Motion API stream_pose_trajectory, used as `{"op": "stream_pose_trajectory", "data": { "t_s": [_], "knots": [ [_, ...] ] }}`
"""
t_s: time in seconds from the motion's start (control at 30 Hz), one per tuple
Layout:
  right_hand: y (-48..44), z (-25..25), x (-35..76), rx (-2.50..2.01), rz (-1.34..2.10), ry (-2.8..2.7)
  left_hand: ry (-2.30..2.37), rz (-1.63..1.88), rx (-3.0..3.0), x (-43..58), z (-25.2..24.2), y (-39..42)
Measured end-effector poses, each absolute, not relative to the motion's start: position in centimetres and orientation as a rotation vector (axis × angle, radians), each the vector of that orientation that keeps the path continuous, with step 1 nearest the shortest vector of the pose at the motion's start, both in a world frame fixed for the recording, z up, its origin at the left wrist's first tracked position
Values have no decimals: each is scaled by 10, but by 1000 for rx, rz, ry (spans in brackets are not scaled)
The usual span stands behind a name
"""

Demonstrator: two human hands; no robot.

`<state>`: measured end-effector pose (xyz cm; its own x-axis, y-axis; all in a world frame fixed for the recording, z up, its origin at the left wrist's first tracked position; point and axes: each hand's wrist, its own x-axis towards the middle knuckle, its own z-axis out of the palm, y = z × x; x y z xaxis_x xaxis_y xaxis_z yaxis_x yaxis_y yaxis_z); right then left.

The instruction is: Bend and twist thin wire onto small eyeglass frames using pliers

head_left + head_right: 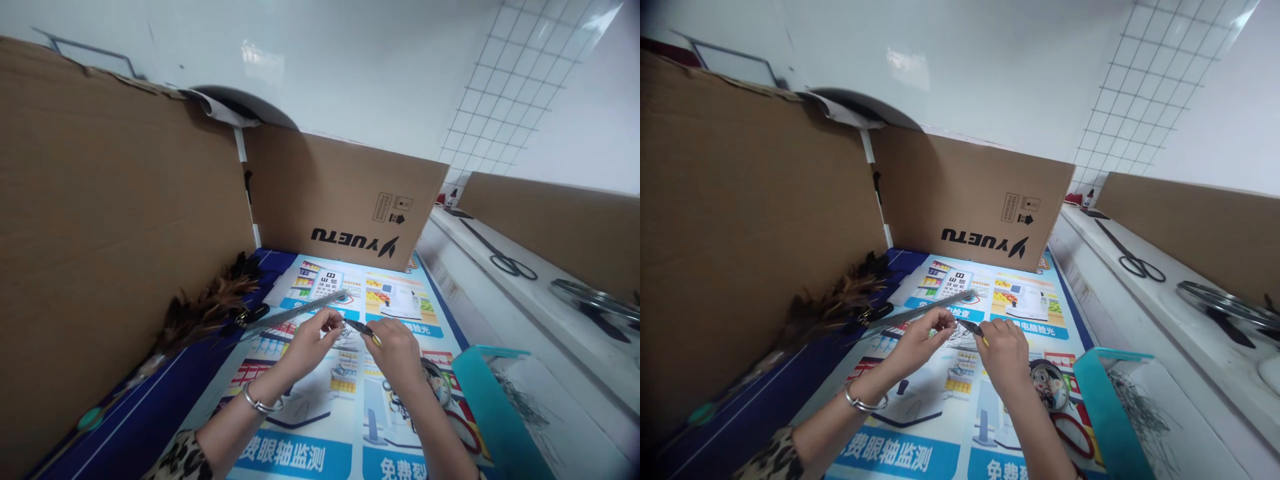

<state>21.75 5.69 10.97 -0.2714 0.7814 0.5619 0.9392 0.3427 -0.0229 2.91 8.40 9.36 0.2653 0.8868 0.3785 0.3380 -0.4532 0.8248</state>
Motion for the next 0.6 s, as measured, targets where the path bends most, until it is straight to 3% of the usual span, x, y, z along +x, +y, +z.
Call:
{"op": "stream_pose_trajectory", "data": {
  "t_s": [0.6],
  "knots": [
    [54,108,213,-1617,-349,-2097,1244,1197,1987,27,94,87]
  ]
}}
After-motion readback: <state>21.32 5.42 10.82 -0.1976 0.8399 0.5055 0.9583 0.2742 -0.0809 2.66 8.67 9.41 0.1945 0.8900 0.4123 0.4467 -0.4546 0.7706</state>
